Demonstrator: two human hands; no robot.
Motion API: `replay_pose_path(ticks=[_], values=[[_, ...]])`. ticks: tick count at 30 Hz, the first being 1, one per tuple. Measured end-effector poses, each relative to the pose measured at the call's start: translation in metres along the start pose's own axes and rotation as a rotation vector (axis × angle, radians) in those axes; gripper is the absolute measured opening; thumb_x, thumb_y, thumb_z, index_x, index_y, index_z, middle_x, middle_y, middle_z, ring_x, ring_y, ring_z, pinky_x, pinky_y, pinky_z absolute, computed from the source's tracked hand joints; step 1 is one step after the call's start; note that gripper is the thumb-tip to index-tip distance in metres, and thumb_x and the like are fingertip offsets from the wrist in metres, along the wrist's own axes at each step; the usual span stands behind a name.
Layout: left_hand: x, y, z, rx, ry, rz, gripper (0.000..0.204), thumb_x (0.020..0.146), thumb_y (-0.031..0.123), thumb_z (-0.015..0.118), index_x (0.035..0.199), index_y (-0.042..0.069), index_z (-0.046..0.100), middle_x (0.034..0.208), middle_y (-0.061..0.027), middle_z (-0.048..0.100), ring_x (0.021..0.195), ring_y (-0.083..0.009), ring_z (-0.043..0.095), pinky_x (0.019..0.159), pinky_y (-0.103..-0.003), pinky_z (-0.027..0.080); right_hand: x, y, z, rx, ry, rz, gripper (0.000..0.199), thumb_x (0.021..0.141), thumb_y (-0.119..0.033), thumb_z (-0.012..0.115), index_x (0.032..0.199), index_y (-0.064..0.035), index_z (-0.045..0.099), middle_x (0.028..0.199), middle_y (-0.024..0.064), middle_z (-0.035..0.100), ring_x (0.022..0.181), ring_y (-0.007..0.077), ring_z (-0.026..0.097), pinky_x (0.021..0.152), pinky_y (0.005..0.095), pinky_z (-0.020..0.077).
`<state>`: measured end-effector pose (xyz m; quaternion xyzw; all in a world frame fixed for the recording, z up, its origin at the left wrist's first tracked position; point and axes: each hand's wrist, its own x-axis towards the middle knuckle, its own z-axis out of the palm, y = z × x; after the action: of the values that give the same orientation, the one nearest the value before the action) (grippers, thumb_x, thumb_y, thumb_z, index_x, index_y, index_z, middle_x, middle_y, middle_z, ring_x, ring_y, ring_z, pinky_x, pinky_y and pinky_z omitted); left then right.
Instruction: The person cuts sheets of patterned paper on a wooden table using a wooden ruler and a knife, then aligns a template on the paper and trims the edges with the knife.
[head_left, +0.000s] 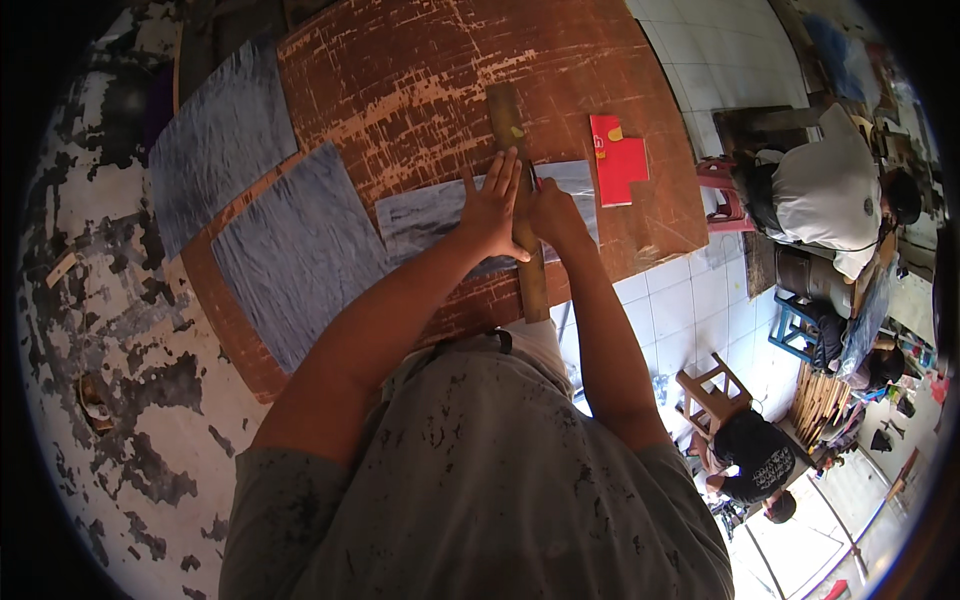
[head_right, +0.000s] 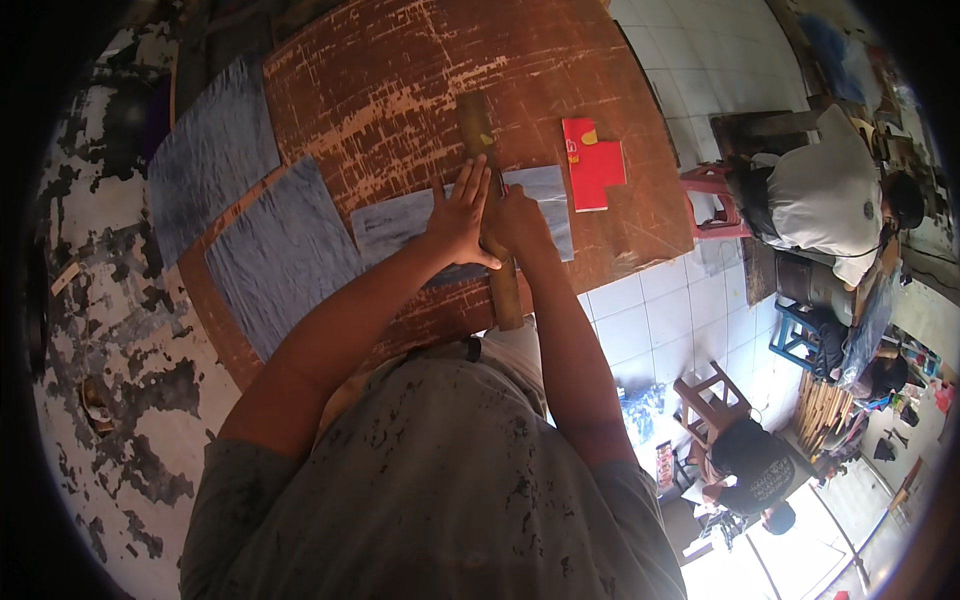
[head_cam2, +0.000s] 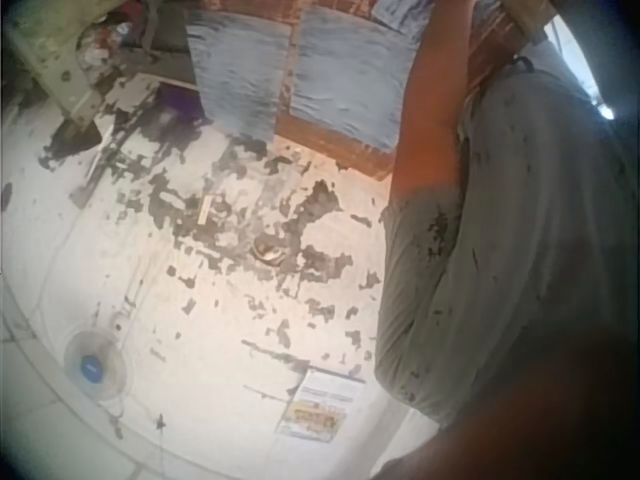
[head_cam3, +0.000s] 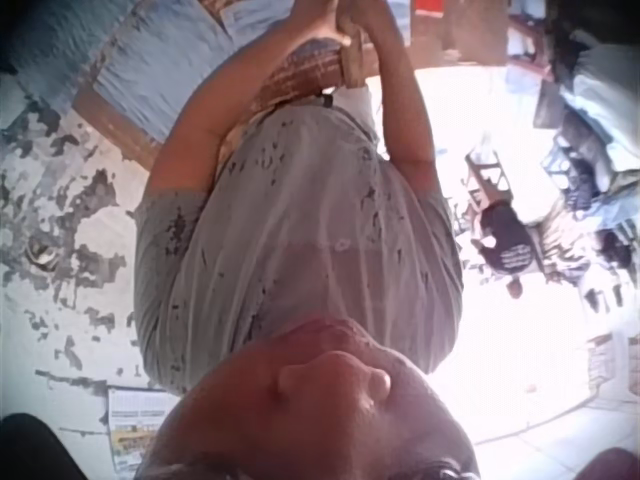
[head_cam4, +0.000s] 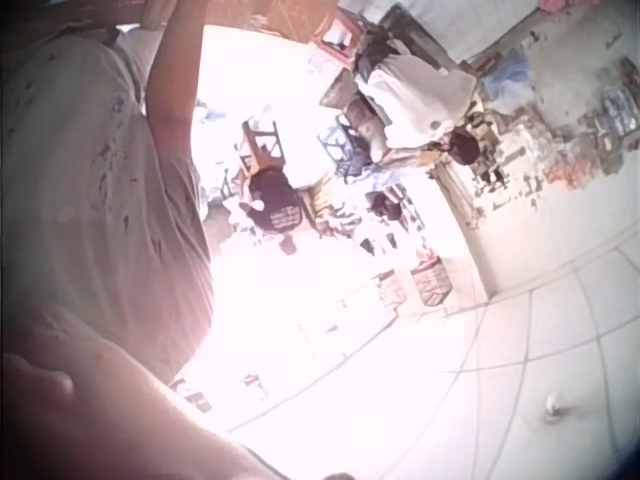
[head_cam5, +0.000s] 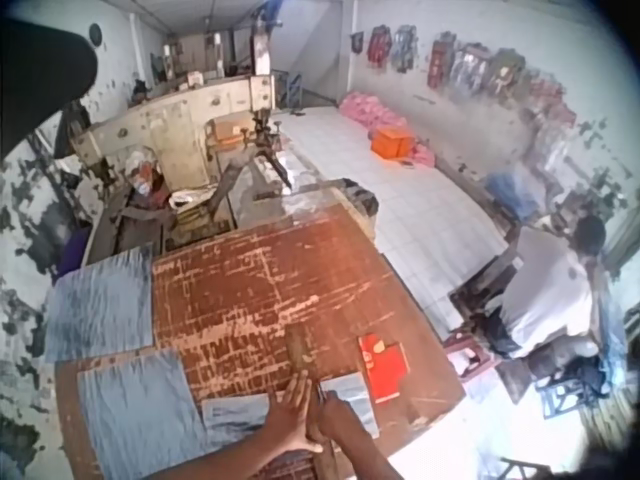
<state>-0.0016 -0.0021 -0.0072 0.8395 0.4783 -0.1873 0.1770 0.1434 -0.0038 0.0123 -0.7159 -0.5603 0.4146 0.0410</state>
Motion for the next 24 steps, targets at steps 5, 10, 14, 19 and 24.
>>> replay_pose_path(ticks=[5, 10, 14, 19, 24], values=[[-0.001, 0.001, -0.004, 0.021, -0.027, -0.010, 0.167, 0.050, 0.085, 0.085, 0.168, -0.004, 0.007, 0.177, -0.0212, -0.007, 0.165, -0.0344, 0.001, 0.119, -0.079, 0.020, -0.023, -0.001, -0.011, -0.194, -0.116, -0.150, 0.044, 0.106, -0.025, 0.048, 0.126, 0.0130, 0.055, 0.109, 0.0411, 0.068, 0.106, 0.0555, 0.068, 0.090, 0.0584, 0.0554], [-0.003, 0.004, -0.006, 0.037, -0.035, -0.022, 0.168, 0.052, 0.088, 0.083, 0.169, -0.002, 0.004, 0.177, -0.0198, -0.009, 0.165, -0.0333, 0.000, 0.119, -0.079, 0.020, -0.054, 0.053, 0.025, -0.143, -0.081, -0.182, 0.042, 0.106, -0.024, 0.047, 0.126, 0.0121, 0.054, 0.107, 0.0405, 0.068, 0.105, 0.0575, 0.066, 0.091, 0.0607, 0.0540], [-0.002, 0.003, -0.007, 0.055, -0.054, -0.030, 0.168, 0.052, 0.090, 0.081, 0.169, -0.001, 0.002, 0.177, -0.0181, -0.011, 0.165, -0.0322, -0.002, 0.119, -0.079, 0.019, -0.086, 0.071, 0.039, -0.015, -0.076, -0.010, 0.037, 0.105, -0.021, 0.046, 0.123, 0.0106, 0.053, 0.104, 0.0410, 0.068, 0.102, 0.0593, 0.066, 0.088, 0.0647, 0.0525], [-0.001, 0.002, -0.008, 0.057, -0.062, -0.025, 0.168, 0.052, 0.090, 0.081, 0.169, 0.000, 0.000, 0.177, -0.0177, -0.011, 0.165, -0.0319, -0.003, 0.120, -0.080, 0.018, -0.126, 0.079, 0.040, -0.068, -0.166, 0.085, 0.033, 0.105, -0.019, 0.044, 0.119, 0.0087, 0.053, 0.103, 0.0412, 0.068, 0.098, 0.0576, 0.068, 0.086, 0.0643, 0.0536], [0.000, 0.001, -0.006, 0.049, -0.066, -0.030, 0.170, 0.051, 0.089, 0.082, 0.169, 0.000, -0.001, 0.177, -0.0177, -0.011, 0.165, -0.0320, -0.003, 0.120, -0.080, 0.017, -0.126, 0.086, 0.027, -0.071, -0.206, 0.112, 0.034, 0.105, -0.021, 0.043, 0.119, 0.0081, 0.055, 0.104, 0.0402, 0.069, 0.101, 0.0562, 0.069, 0.086, 0.0629, 0.0542]])
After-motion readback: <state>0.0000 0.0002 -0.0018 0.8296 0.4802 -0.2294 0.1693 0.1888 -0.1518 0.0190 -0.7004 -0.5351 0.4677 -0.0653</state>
